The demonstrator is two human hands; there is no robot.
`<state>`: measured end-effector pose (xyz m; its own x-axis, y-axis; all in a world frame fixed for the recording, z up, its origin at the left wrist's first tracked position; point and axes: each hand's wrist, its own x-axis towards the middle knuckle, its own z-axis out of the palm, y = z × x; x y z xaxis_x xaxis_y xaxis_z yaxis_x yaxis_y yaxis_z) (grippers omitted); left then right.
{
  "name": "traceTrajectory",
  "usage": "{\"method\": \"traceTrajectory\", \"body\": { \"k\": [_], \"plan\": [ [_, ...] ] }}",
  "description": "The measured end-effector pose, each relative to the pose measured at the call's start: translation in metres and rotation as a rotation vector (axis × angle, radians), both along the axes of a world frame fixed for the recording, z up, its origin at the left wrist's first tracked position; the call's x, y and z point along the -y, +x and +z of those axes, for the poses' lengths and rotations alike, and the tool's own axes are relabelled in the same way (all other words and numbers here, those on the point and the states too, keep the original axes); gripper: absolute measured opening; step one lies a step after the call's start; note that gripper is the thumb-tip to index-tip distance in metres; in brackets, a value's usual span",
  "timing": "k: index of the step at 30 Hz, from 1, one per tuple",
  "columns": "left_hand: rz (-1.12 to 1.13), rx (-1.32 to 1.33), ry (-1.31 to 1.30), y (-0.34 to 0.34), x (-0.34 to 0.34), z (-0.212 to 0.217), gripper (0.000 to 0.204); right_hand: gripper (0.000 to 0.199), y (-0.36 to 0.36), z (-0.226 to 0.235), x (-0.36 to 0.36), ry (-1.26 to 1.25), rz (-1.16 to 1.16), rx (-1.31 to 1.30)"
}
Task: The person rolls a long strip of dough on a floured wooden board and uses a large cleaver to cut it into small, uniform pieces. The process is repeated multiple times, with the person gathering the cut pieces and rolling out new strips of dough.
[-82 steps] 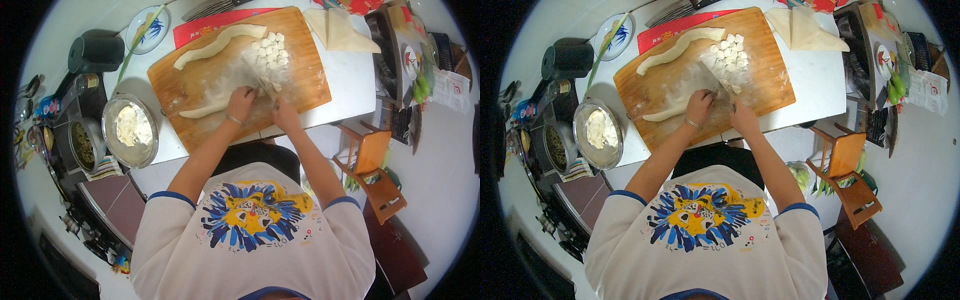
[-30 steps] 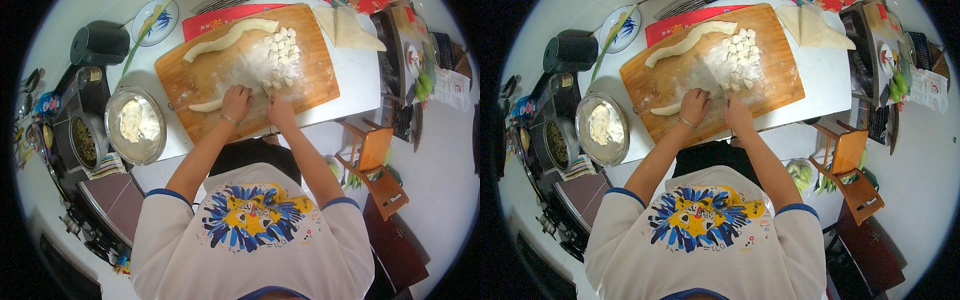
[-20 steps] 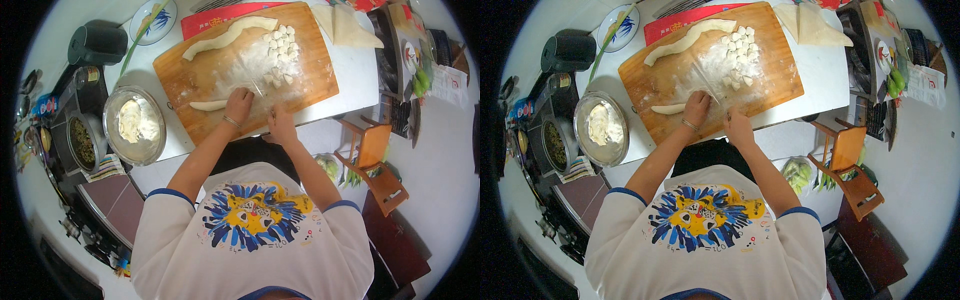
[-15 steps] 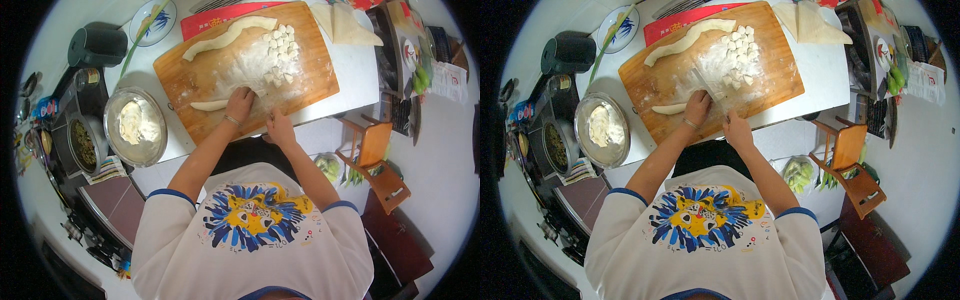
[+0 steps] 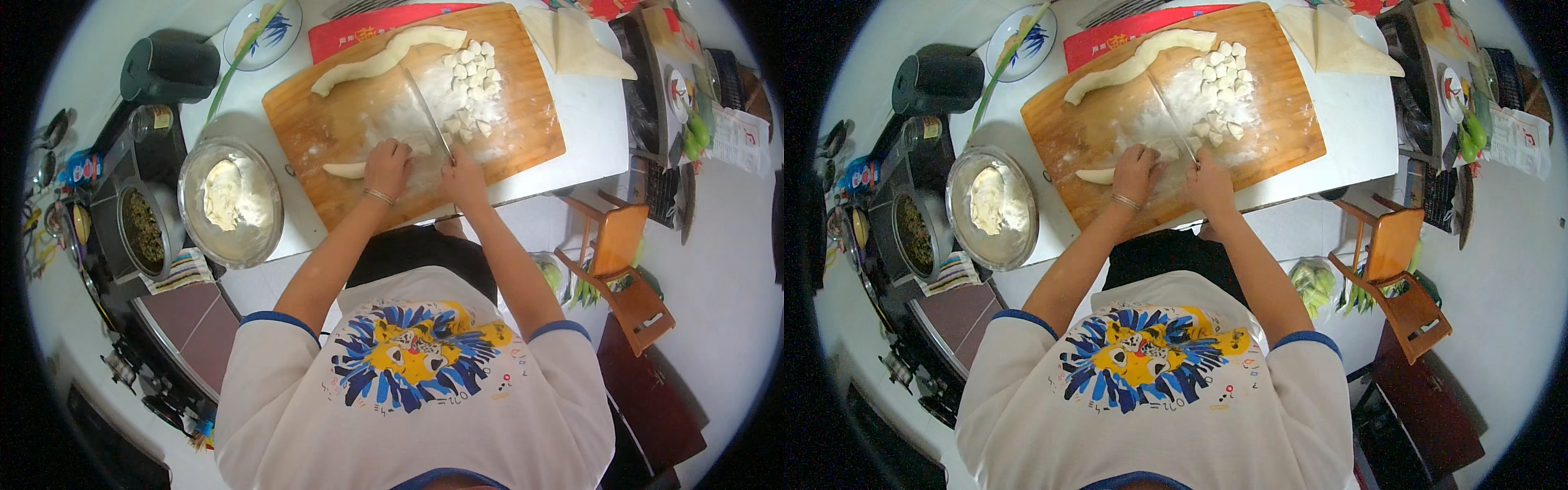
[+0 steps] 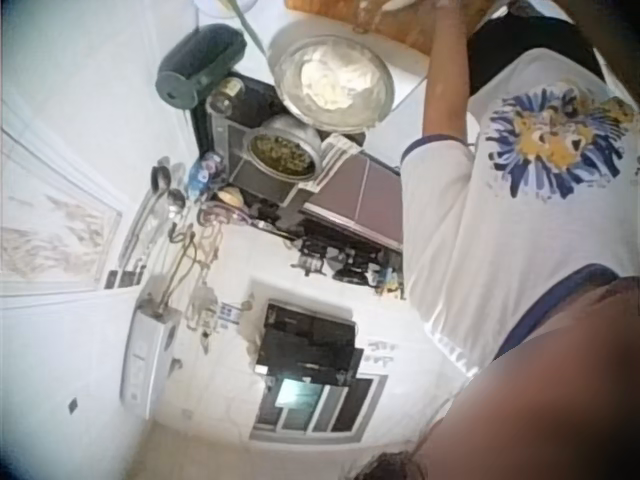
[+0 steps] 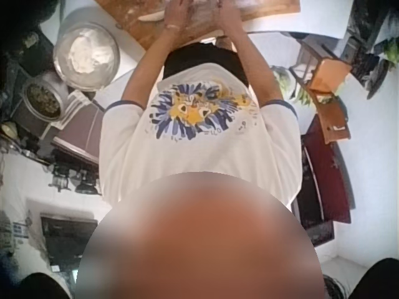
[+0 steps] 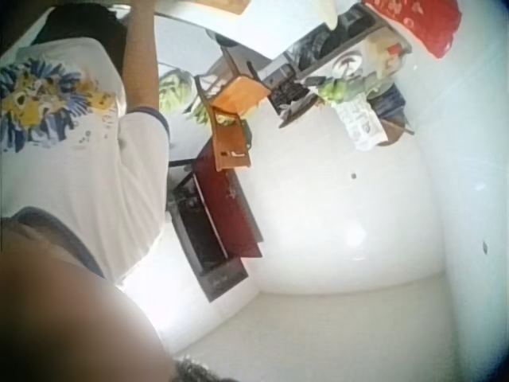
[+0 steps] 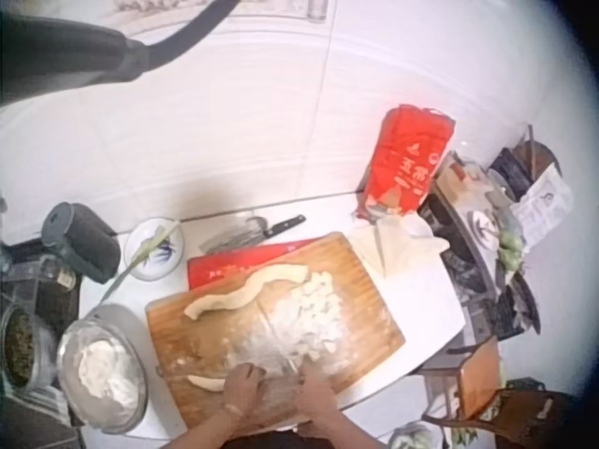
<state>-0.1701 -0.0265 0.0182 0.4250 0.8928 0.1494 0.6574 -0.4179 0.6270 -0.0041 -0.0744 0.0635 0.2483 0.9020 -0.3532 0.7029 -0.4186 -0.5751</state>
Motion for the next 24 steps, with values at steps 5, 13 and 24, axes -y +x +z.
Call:
{"method": "traceTrajectory", "body": {
  "k": [5, 13, 24],
  "plan": [
    [0.009, -0.010, -0.088, 0.000, -0.001, -0.003, 0.023, 0.021, -0.009, 0.023, 0.027, 0.070, 0.083, -0.057],
    [0.013, -0.042, -0.013, -0.001, -0.001, 0.002, 0.021, 0.021, -0.021, 0.011, 0.032, -0.062, 0.094, -0.017],
    [-0.058, 0.028, 0.034, -0.009, 0.019, -0.009, 0.024, 0.022, -0.008, 0.006, -0.010, -0.035, 0.084, 0.037]
  ]
}}
